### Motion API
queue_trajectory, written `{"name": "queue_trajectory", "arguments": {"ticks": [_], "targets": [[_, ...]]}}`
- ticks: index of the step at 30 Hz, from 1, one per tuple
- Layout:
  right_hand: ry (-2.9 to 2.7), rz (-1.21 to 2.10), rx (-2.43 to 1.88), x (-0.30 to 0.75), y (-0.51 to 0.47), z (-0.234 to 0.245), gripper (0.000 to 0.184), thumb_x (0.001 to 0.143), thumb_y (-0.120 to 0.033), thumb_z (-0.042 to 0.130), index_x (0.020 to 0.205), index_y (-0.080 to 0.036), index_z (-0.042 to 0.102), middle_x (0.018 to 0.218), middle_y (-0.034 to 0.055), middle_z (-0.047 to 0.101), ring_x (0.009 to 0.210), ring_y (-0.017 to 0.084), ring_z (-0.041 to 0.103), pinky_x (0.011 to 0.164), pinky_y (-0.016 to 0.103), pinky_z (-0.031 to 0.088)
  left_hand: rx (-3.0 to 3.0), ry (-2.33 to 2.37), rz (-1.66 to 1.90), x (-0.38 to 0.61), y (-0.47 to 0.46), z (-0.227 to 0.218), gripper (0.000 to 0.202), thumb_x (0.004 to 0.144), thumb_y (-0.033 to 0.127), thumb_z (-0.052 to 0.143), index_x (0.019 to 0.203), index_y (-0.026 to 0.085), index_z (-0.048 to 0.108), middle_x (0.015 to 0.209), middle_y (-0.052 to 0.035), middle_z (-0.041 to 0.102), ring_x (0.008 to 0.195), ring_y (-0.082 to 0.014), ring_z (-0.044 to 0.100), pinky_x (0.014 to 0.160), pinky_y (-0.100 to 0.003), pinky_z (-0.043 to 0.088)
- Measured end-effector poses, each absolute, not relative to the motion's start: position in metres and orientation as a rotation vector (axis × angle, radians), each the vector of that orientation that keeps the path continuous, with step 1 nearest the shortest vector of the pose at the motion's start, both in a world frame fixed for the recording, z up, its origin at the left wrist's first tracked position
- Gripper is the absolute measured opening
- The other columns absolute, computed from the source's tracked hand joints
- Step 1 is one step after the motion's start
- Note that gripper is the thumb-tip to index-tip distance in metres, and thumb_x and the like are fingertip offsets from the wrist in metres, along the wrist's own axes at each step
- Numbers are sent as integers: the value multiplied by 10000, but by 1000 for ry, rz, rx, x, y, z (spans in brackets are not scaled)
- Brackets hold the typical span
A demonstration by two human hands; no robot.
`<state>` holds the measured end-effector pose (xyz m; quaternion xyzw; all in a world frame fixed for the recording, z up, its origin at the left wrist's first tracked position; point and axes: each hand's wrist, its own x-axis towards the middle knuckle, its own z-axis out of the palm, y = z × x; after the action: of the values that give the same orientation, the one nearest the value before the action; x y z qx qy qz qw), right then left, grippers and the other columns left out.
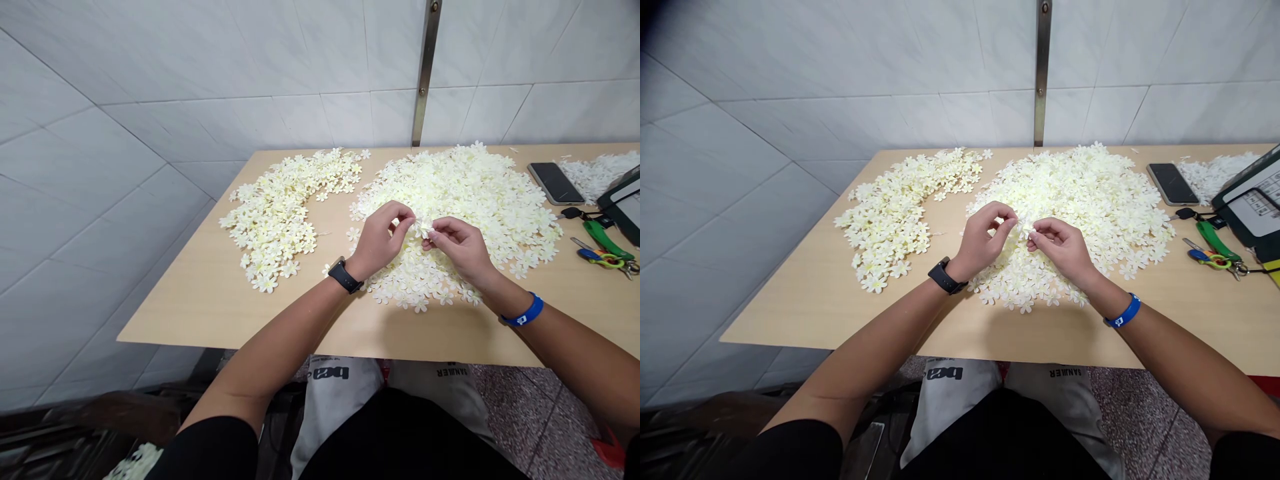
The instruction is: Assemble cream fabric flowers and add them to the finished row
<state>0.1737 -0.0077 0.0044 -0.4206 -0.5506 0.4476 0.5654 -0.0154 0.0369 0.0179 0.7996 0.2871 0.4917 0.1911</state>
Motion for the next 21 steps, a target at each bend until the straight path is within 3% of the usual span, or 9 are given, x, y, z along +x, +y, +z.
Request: {"name": "queue_trajectory", "arguments": {"ticks": [13,21], "targets": [[-1293,1030,-1004,178,-4,-2,258,809,-437,820,910,-226,712,760,-5,716,708,172,743,759,357,651,2134,931,1369,-13,36,16,59,910,158,598,859,183,583,861,-22,658,783,-113,610,616,-211,491],[-1284,1024,-1025,175,-5,0,299,791,-478,821,887,-224,697,774,6,728,714,171,735,757,359,646,2200,855,1272,-12,33,17,95,964,214,580,919,182,656,825,-14,709,704,-102,626,631,-228,499]]}}
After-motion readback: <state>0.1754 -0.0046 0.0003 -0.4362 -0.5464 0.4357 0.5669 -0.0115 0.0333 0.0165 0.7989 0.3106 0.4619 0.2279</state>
